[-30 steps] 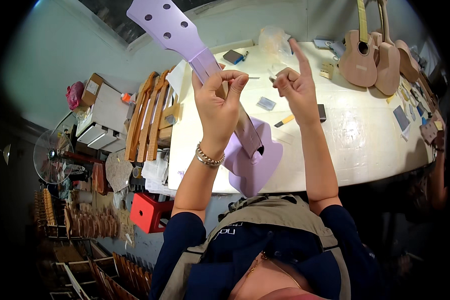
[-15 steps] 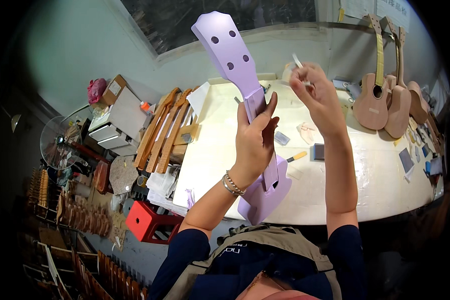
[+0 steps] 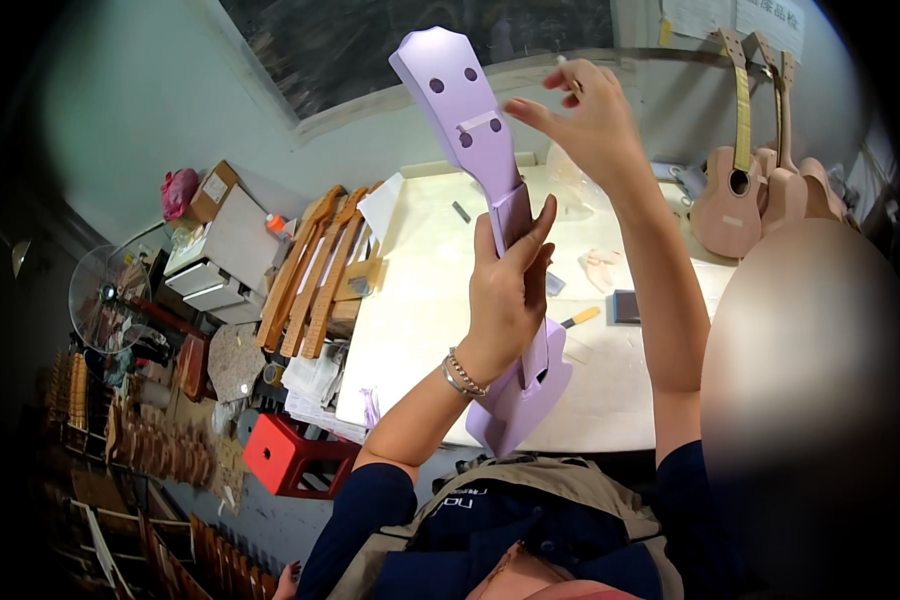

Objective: The person retrieves purple guitar bodies from a rack, sands the edges with a sanding block, and applies small circular stickers to the sound holes. The person then places the finished bodies back onto the rack. The process is repeated for multiple guitar bodies.

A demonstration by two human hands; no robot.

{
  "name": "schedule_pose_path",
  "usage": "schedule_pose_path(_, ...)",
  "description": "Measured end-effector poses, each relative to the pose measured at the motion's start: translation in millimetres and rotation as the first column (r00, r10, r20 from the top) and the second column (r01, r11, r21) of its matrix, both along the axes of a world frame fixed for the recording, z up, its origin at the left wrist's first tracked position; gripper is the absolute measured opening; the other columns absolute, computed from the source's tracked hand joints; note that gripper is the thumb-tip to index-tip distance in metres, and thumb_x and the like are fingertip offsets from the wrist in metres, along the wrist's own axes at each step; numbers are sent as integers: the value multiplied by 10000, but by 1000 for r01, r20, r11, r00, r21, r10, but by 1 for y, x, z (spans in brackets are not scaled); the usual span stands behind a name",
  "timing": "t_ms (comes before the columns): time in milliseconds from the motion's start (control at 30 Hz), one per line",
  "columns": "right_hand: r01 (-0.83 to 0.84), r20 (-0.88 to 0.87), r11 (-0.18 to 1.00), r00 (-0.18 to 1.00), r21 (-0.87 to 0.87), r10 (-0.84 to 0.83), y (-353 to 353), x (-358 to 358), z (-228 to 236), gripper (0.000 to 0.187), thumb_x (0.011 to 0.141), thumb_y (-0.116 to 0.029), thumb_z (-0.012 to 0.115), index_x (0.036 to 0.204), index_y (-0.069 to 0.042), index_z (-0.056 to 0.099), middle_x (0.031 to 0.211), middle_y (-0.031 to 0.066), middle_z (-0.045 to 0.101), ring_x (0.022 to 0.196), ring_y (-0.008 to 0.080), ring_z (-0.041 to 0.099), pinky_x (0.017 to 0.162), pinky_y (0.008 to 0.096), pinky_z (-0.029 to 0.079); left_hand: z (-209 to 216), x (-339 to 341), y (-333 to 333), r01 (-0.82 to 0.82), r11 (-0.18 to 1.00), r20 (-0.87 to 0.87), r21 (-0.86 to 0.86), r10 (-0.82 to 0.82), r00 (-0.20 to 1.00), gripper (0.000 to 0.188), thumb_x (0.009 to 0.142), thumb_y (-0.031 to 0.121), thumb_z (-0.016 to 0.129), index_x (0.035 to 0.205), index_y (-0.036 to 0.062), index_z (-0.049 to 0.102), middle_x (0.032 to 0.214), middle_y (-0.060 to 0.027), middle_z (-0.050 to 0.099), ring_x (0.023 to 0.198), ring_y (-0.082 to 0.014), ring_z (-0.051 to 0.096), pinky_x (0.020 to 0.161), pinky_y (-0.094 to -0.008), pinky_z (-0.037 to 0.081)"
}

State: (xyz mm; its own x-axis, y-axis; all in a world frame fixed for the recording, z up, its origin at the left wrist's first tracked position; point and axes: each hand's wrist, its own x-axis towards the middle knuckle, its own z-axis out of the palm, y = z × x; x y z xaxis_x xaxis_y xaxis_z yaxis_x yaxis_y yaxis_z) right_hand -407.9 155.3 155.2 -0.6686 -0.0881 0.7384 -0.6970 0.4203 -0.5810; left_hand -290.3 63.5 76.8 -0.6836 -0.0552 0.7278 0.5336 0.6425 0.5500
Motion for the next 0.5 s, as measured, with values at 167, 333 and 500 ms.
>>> schedule_pose_path(167,-45,299,999,953,1,43,66,-33,-178,314,809,-73,587,1102,-75,476,751,151,613,703,298,604,652,364,461,-12,-11,-8,92,996,-16,-21,-92,996,604,851,-66,479,1385,117,267,1077,-150,437,757,-158,566,687,-259,515)
schedule_pose_path(333,65,306,624,829,779,-469,137,23,-376,154,746,-61,565,884,-50,497,752,133,622,710,298,628,578,394,504,-29,-11,10,210,880,76,426,-266,961,716,872,-4,497,1405,72,24,1035,-164,501,751,-168,589,715,-301,509)
schedule_pose_path(500,215,425,892,818,398,-387,151,74,-369,432,656,-198,729,1061,-125,596,916,105,519,932,289,505,749,382,456,-57,-23,9,311,670,252,674,-604,756,375,922,134,496,1211,-48,342,870,-69,556,761,-135,578,741,-268,481)
